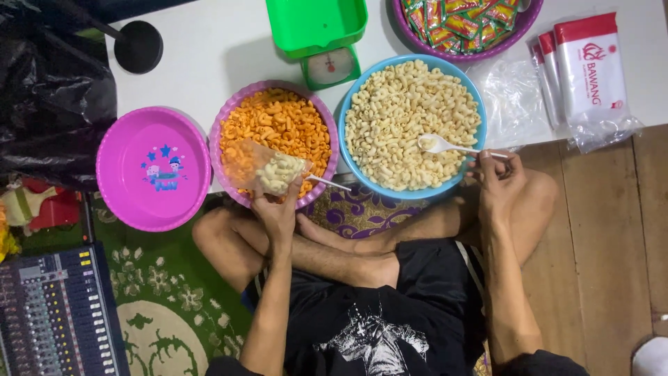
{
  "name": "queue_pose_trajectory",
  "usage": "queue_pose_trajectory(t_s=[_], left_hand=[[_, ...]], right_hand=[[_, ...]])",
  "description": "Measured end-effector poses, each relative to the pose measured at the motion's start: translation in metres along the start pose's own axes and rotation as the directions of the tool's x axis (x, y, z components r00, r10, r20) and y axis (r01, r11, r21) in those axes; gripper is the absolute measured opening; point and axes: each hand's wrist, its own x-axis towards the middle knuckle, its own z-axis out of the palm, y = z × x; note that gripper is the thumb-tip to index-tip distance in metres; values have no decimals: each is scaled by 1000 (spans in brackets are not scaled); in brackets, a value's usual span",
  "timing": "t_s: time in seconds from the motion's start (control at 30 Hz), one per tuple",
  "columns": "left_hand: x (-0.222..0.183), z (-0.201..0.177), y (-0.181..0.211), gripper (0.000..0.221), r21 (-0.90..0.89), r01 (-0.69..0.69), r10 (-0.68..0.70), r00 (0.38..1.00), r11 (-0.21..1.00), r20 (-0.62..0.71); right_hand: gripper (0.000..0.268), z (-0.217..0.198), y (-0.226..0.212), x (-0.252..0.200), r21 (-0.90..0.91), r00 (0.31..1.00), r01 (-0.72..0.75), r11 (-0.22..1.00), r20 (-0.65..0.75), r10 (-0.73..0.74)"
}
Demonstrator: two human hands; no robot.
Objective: Packing two different types of snacks into a small plastic bag using a spoon.
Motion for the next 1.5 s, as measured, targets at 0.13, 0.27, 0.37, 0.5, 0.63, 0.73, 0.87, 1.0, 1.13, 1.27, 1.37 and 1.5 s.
queue_pose_trajectory(t_s=[0.13,0.27,0.37,0.5,0.63,0.73,0.87,1.0,1.13,1.27,1.37,1.5], left_hand=[[0,-2,-1,79,28,18,-19,999,999,40],[-1,-1,-5,68,28,10,-16,975,1000,222],[-4,6,7,44,27,-190,168,918,981,359],[-27,19,34,83,-54,-214,204,783,975,587],[-67,55,-12,66,-134,-408,403,695,903,595],[-86,62,-5,63,-82,-464,416,686,882,596],[-88,55,26,60,-177,-324,358,670,929,650],[-90,58,9,62,-187,-306,350,663,933,662],[-86,51,16,68,-81,-316,289,698,945,655],[-83,50,17,60,-105,-374,355,700,921,620],[-84,48,13,59,-114,-383,369,703,917,608],[-81,43,19,56,-130,-405,400,707,905,584]], right_hand=[[14,-2,-16,-3,-1,1000,6,1000,-1,-6],[15,11,-73,-21,-62,999,19,998,40,-16],[14,15,-110,-34,-78,998,1,997,56,3],[13,-1,-114,-30,75,985,94,993,140,-104],[12,-14,-128,-44,69,985,97,993,138,-105],[10,-20,-136,-57,50,965,142,989,214,-150],[10,-17,-145,-75,-33,959,147,989,251,-134],[14,-12,-137,-88,-163,896,319,934,375,-240],[19,7,-162,-115,-447,745,650,614,533,-401],[15,21,-178,-121,-356,573,803,478,685,-451],[15,20,-177,-120,-366,565,809,460,700,-437],[16,16,-174,-115,-400,618,754,520,701,-356]])
